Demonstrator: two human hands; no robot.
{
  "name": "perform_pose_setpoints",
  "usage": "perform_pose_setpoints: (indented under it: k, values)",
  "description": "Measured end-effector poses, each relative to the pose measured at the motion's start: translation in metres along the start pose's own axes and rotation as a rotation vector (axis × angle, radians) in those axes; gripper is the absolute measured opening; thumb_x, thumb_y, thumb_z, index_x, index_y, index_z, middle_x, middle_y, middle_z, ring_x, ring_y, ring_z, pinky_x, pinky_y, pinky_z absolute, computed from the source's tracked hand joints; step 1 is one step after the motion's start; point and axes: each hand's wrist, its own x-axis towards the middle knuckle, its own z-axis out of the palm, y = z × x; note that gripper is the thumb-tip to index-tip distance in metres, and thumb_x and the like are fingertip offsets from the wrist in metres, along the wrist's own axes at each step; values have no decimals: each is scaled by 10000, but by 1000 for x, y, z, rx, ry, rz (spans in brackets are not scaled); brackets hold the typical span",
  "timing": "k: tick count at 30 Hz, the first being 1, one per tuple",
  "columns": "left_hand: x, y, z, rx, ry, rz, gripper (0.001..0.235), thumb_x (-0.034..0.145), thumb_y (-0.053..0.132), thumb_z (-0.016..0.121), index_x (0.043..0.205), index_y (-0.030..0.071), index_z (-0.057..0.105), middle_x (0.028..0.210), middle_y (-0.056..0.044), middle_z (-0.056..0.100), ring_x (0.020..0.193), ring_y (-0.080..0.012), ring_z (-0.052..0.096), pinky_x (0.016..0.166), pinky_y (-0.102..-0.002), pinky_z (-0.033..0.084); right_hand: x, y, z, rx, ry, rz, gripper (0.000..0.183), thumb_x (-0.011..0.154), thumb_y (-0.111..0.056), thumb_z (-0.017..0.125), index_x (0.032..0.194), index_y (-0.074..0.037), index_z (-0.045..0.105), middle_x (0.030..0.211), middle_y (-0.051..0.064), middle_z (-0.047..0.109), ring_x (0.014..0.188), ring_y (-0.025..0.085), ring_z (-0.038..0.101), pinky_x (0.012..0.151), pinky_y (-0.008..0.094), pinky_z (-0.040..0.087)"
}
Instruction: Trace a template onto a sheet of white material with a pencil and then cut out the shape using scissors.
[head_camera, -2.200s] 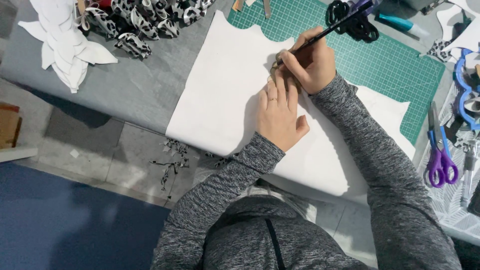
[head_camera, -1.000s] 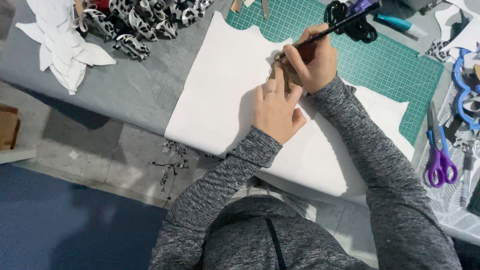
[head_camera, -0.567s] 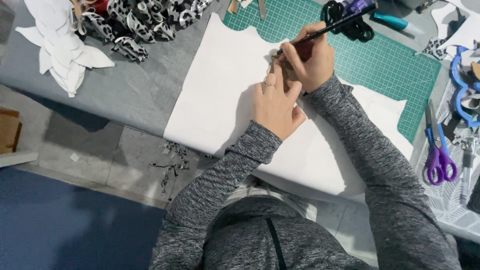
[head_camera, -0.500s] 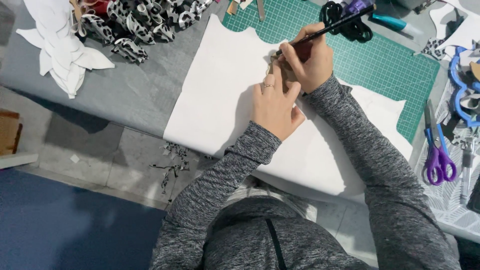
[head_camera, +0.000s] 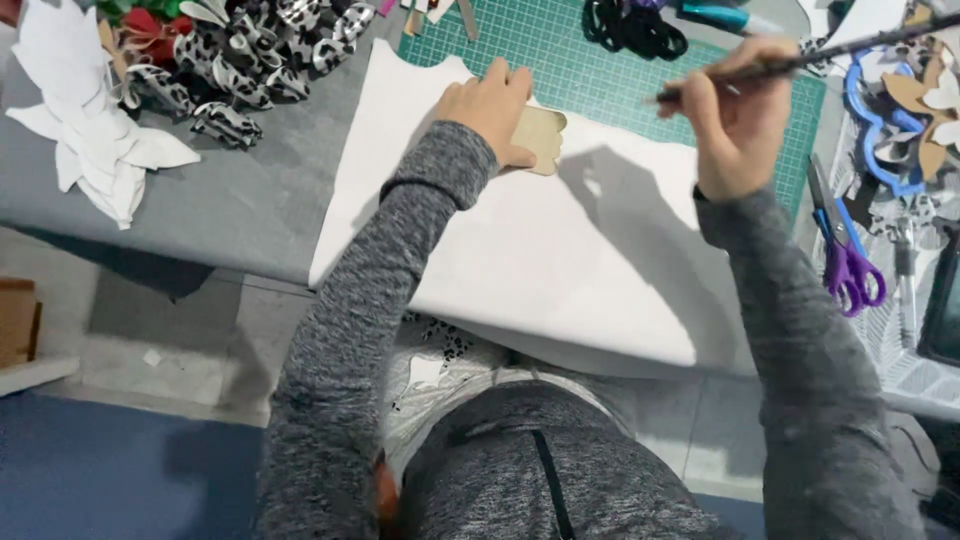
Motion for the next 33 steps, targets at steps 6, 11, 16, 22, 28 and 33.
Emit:
perform_pose_setpoints:
  k: [6, 11, 16, 22, 28, 33]
  values:
    - [28, -7, 1, 188, -76, 52, 989, 523, 646, 970, 1219, 73, 563, 1230, -160, 556, 1161, -337, 598, 949, -502, 485, -151, -49, -79, -133, 302, 187, 264, 1195, 50, 584, 1291, -77, 372, 1061, 71, 504, 976, 208, 659, 881, 376, 593]
    - [15, 0, -11, 63, -84, 73, 733, 583, 444, 964, 1128, 118, 597, 1109, -107, 647, 1064, -307, 637, 957, -503, 481, -236, -59, -52, -163, 534, 223, 265, 1219, 13, 602, 1298, -85, 369, 1098, 137, 591, 944, 212, 692, 872, 356, 629]
    - [-67, 23, -17, -366, 51, 152, 358, 848, 176, 820, 1134, 134, 609, 977, -37, 751, 844, -200, 750, 783, -387, 610, -247, -75, -4, -302, 668, 228, 198, 1143, -8, 597, 1222, -43, 419, 1157, 241, 668, 948, 248, 726, 854, 359, 634]
    - [-201, 85, 10, -638, 156, 428, 138, 906, 183, 780, 1018, 114, 740, 932, -20, 766, 792, -141, 722, 717, -304, 588, -212, -97, 37, -191, 333, 118, 323, 1134, -271, 487, 1247, 8, 605, 1191, 207, 691, 1062, 290, 754, 876, 406, 674]
    - [-244, 109, 22, -615, 262, 287, 123, 872, 209, 787, 955, 119, 793, 885, -24, 786, 789, -175, 731, 711, -325, 555, -164, -128, 75, -448, -383, 77, 410, 869, -364, 742, 1150, -66, 719, 1076, 83, 771, 934, 225, 780, 798, 312, 632]
    - [-252, 114, 24, -637, 282, 178, 149, 891, 191, 773, 1012, 110, 808, 881, -49, 790, 800, -187, 750, 719, -338, 554, -183, -107, 61, -656, -410, 117, 233, 858, -161, 767, 1086, -118, 744, 935, 26, 798, 790, 181, 779, 685, 304, 616]
